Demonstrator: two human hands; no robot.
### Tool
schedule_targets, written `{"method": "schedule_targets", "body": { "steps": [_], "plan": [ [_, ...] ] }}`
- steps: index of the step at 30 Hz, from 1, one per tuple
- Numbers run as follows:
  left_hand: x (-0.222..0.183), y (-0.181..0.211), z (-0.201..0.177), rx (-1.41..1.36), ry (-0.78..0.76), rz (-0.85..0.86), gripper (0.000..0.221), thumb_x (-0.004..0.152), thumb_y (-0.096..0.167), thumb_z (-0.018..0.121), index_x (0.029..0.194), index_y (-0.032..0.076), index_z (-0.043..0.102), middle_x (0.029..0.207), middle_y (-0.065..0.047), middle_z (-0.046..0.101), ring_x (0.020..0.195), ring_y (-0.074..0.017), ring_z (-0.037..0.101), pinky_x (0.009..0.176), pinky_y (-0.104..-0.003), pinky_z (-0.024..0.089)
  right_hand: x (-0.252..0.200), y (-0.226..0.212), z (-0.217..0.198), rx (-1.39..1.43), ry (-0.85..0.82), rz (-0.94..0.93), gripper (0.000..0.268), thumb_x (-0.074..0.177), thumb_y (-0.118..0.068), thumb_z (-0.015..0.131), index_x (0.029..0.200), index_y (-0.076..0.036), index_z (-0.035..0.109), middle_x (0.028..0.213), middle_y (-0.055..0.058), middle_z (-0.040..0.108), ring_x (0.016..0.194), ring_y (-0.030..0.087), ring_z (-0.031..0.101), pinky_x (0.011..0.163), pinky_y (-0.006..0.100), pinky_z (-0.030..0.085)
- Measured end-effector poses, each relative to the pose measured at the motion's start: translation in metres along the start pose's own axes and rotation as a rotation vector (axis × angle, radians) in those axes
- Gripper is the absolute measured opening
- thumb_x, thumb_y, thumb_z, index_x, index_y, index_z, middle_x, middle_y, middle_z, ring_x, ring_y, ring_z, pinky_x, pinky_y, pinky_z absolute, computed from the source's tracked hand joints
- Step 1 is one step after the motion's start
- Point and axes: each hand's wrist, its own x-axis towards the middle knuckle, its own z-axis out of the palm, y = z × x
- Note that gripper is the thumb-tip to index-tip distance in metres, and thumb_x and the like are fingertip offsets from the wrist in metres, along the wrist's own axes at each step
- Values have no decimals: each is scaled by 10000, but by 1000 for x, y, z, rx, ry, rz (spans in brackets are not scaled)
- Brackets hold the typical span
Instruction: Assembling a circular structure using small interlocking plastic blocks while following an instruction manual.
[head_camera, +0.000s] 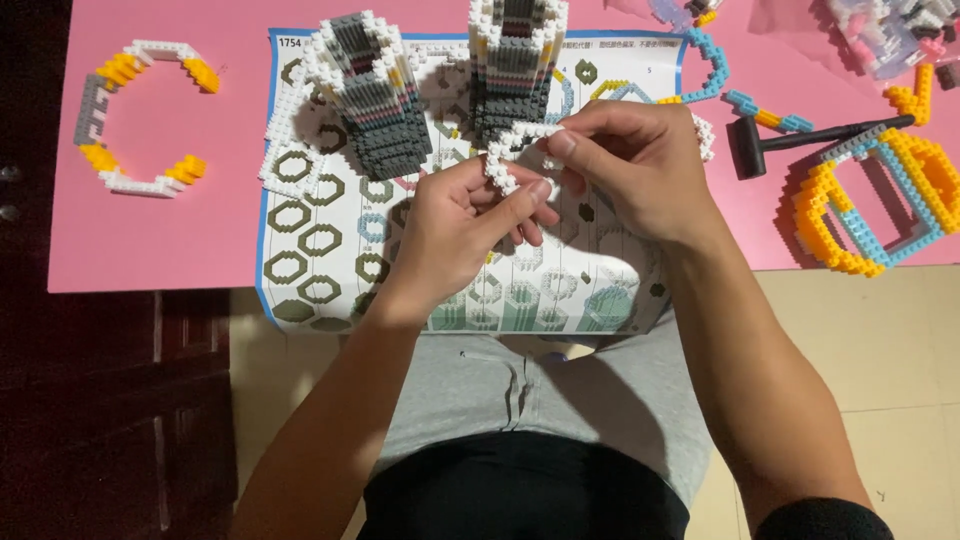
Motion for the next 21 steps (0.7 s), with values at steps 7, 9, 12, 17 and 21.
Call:
{"method": "schedule_targets", "body": {
  "steps": [7,9,12,17,21],
  "plan": [
    [1,-3,-2,-46,-5,52,305,1035,252,717,1133,-37,733,842,-190,803,705,-159,761,582,-245,621,5,22,-2,122,-12,-103,200,1089,-45,599,1117,65,764,815,218,744,495,161,604,490,287,528],
    [0,1,-1,-53,2,43,308,1035,259,716,1129,-34,732,815,-185,798,693,-146,745,582,-231,611,3,30,-5,181,-19,-55,214,1074,-62,595,1176,48,747,807,152,726,393,75,524,398,223,469],
    [-2,-4,-2,-73,3,52,316,1032,263,725,1145,-33,728,910,-210,813,746,-165,778,615,-252,635,3,42,-13,179,-16,-66,251,1045,-50,568,1169,72,748,770,182,717,337,99,484,330,250,428],
    [-1,0,-1,-46,-10,66,310,1037,264,714,1130,-31,729,829,-183,799,706,-149,754,592,-237,618,3,38,-11,158,-18,-99,214,1027,-3,588,1128,88,754,724,160,692,303,77,454,311,227,400],
    [1,-9,-2,-43,-15,83,314,1036,299,722,1098,-8,737,780,-164,788,668,-134,746,556,-224,615,4,14,0,149,-26,-99,179,1012,19,601,1045,87,763,658,156,675,280,77,446,306,216,393]
  ]
}}
